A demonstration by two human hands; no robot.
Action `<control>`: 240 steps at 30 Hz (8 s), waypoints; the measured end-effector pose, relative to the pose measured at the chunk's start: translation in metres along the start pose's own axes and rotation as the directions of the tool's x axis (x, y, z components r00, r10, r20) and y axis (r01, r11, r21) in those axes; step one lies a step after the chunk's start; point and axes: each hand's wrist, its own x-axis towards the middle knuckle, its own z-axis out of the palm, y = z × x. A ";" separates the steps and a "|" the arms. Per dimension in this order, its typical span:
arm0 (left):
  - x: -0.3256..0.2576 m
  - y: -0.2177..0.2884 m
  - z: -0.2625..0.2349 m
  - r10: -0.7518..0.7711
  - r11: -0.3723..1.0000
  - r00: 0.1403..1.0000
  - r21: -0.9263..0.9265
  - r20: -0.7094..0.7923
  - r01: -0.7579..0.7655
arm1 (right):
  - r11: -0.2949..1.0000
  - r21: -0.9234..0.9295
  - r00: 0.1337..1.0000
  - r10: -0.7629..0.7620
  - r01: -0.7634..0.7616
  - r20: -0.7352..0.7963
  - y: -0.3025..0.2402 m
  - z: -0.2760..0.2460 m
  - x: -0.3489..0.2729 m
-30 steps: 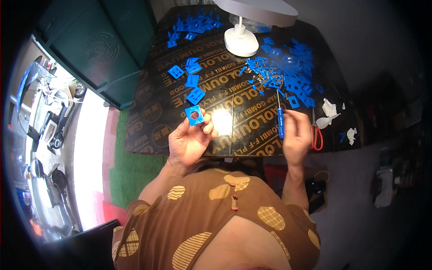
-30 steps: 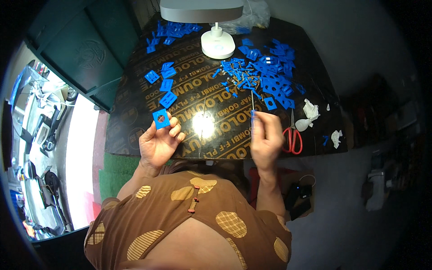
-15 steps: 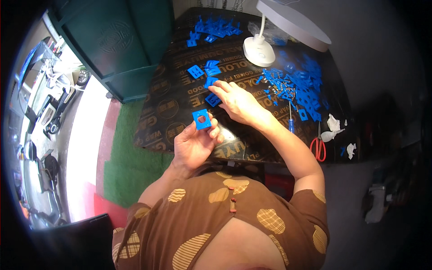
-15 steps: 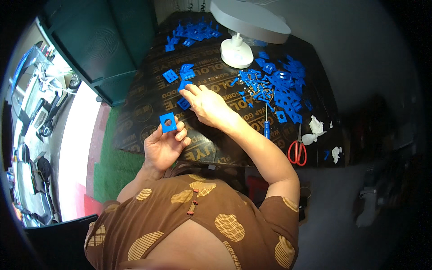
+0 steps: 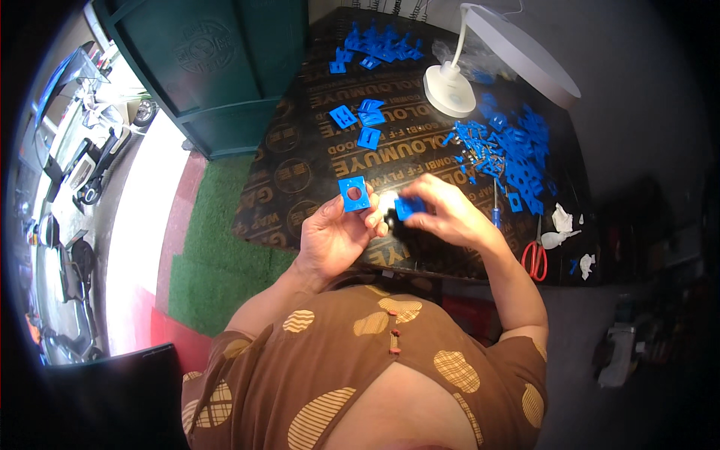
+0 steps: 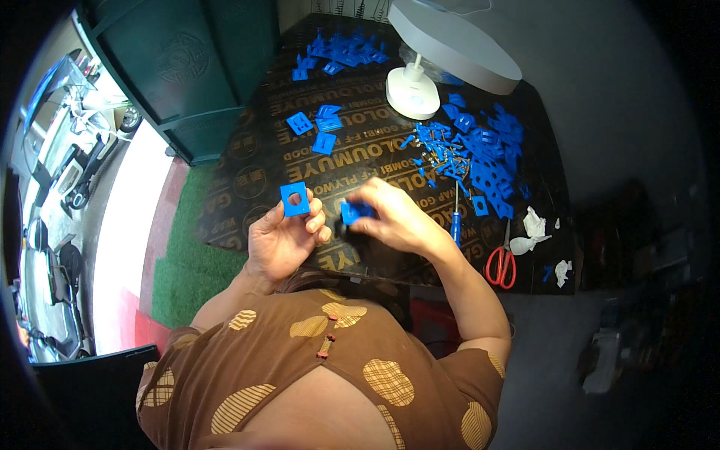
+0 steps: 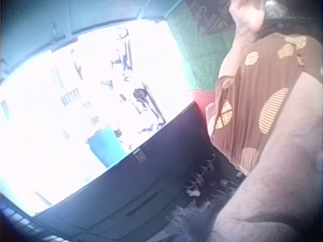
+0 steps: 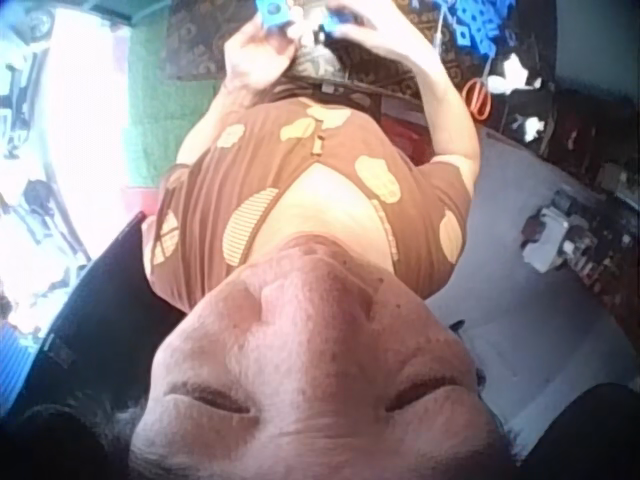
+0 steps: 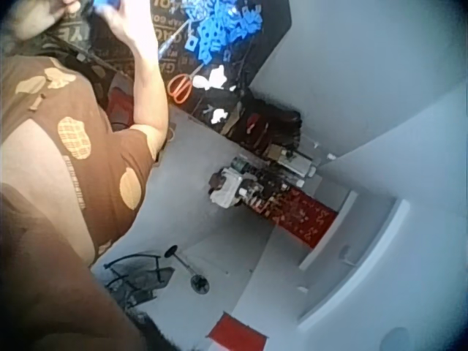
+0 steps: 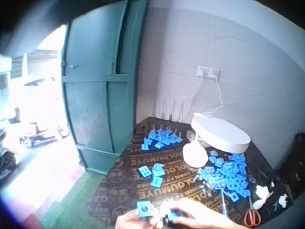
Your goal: The person assembles small blue plastic components by hand, joining them with screws using a screwdriver.
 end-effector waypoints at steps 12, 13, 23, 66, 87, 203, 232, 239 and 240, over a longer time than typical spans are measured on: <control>0.021 -0.023 0.012 -0.089 0.996 0.996 0.008 0.008 0.089 | 0.913 0.406 0.734 -0.255 -0.031 0.630 -0.039 -0.014 -0.040; 0.021 -0.023 0.013 -0.090 0.996 0.996 0.009 0.007 0.090 | 0.889 0.451 0.729 -0.256 -0.081 0.635 -0.040 -0.014 -0.039; 0.025 -0.029 0.016 -0.097 0.994 0.995 0.047 -0.001 0.097 | 0.971 0.237 0.766 -0.137 -0.020 0.628 -0.024 -0.033 -0.040; 0.032 -0.037 0.019 -0.112 0.992 0.993 0.064 0.047 0.109 | 0.882 0.348 0.854 0.108 -0.318 0.509 -0.052 0.017 -0.067; 0.041 -0.017 0.060 -0.095 0.544 0.993 0.839 0.068 -0.005 | 0.505 0.767 0.708 0.365 0.394 -0.604 -0.015 0.065 -0.057; 0.028 -0.034 0.113 -0.157 -0.364 0.887 0.810 0.433 -0.460 | 0.301 0.734 0.651 0.338 0.609 -0.679 -0.028 0.077 -0.071; 0.083 -0.023 0.049 -0.362 -0.745 0.795 0.362 0.486 -0.560 | -0.094 0.787 0.777 0.272 0.609 -0.568 -0.012 0.050 -0.055; 0.080 -0.031 0.052 0.124 -0.044 0.972 0.980 0.200 -0.196 | 0.025 0.730 0.672 0.369 0.684 -0.642 -0.013 0.052 -0.048; 0.073 -0.034 0.061 0.187 0.068 0.961 0.973 0.205 -0.221 | 0.045 0.719 0.652 0.386 0.694 -0.653 -0.012 0.054 -0.048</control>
